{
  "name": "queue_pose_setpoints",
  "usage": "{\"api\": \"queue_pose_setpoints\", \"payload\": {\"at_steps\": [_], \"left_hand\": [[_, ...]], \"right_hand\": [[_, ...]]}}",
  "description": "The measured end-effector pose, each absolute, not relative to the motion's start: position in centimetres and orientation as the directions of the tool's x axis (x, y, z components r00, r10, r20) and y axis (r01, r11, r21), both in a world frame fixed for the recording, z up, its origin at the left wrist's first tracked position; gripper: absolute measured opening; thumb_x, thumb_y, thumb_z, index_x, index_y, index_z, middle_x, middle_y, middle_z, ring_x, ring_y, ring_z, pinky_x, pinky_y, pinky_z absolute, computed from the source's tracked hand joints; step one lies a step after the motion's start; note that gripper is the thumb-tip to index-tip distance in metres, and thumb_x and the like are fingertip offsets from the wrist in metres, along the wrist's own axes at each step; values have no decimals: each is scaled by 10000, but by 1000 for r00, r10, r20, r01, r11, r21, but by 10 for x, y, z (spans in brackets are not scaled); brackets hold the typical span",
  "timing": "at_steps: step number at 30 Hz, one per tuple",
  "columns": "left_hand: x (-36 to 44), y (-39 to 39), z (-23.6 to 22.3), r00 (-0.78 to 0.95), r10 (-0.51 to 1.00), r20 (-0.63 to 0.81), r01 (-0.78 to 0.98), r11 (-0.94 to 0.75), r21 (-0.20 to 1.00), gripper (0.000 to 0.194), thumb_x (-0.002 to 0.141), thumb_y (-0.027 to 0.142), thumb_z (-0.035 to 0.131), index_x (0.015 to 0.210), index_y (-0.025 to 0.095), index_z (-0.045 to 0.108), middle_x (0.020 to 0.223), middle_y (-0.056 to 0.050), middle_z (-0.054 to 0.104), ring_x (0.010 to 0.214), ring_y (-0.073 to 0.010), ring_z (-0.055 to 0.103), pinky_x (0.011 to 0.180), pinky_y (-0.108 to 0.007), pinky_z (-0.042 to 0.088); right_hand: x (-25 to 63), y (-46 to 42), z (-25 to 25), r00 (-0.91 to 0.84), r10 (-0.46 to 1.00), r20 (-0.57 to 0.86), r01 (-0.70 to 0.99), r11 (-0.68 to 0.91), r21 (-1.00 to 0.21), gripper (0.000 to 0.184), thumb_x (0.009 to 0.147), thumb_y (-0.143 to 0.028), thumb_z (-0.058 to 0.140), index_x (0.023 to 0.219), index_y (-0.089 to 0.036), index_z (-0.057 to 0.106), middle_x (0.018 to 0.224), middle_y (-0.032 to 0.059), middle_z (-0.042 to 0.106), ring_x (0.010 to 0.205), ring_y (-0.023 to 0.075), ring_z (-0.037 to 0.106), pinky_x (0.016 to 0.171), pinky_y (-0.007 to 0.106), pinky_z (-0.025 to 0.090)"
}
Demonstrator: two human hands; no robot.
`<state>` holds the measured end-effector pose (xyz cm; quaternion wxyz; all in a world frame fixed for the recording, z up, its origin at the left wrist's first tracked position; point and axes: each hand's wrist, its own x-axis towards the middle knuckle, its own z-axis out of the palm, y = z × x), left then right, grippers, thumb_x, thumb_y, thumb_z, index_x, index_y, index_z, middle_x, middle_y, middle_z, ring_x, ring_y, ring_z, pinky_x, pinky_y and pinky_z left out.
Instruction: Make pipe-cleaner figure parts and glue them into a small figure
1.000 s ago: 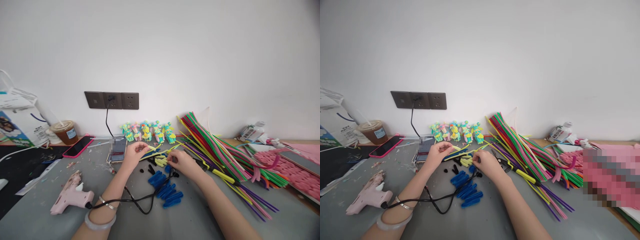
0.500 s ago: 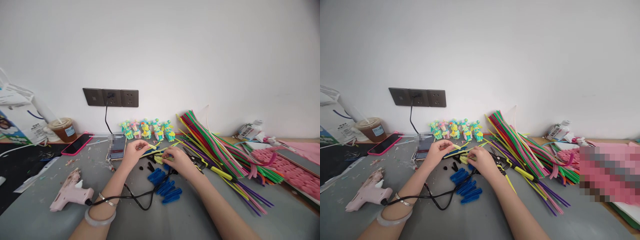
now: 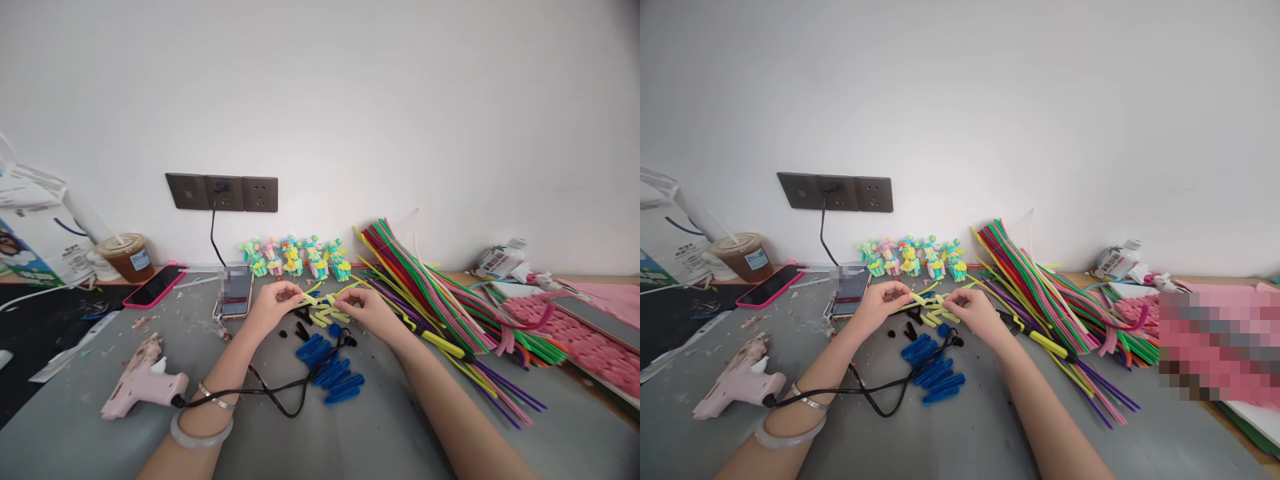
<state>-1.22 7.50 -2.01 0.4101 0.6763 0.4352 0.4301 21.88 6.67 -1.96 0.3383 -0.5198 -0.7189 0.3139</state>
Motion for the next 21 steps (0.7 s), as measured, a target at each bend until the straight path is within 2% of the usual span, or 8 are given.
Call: {"api": "queue_pose_setpoints", "payload": {"at_steps": [2,4,9,12,15,21], "left_hand": [[-13,75,-21,251,941,226,235,-286,929,247,762,414,658,765,168,672,795,-66,725,770,-215,673,709,-303,524],[-13,75,-21,250,942,226,231,-285,931,246,761,413,662,764,167,671,796,-66,726,770,-213,673,711,-302,524],[-13,74,-17,253,946,203,251,-267,930,246,777,416,653,780,172,682,822,-73,725,768,-208,669,704,-295,523],[-13,74,-17,251,947,199,244,-260,934,251,774,421,655,777,171,678,821,-75,722,774,-210,667,709,-297,521],[-13,75,-20,259,943,207,233,-269,934,250,773,417,656,771,167,670,818,-76,719,783,-213,666,723,-302,518],[-13,77,-23,272,936,225,231,-291,929,246,783,412,650,783,167,673,821,-75,719,787,-216,666,726,-306,519]], "right_hand": [[220,67,-21,-230,963,143,479,240,-844,272,790,-428,599,710,-169,625,722,52,692,647,174,596,580,274,443],[222,68,-24,-220,962,161,506,253,-825,256,792,-416,587,699,-177,588,715,49,683,645,172,598,578,271,448],[227,68,-28,-160,959,234,701,277,-657,141,767,-282,584,654,-202,554,688,24,638,613,168,532,581,285,396],[226,66,-25,-160,950,269,742,295,-603,100,737,-247,635,666,-208,575,744,28,633,698,196,541,632,297,380],[216,63,-23,-247,917,314,770,382,-510,75,783,-243,633,714,-213,628,807,39,628,808,214,560,711,310,376],[196,56,-27,-336,910,245,838,407,-363,100,790,-181,641,698,-211,665,788,23,616,804,198,573,716,312,299]]}}
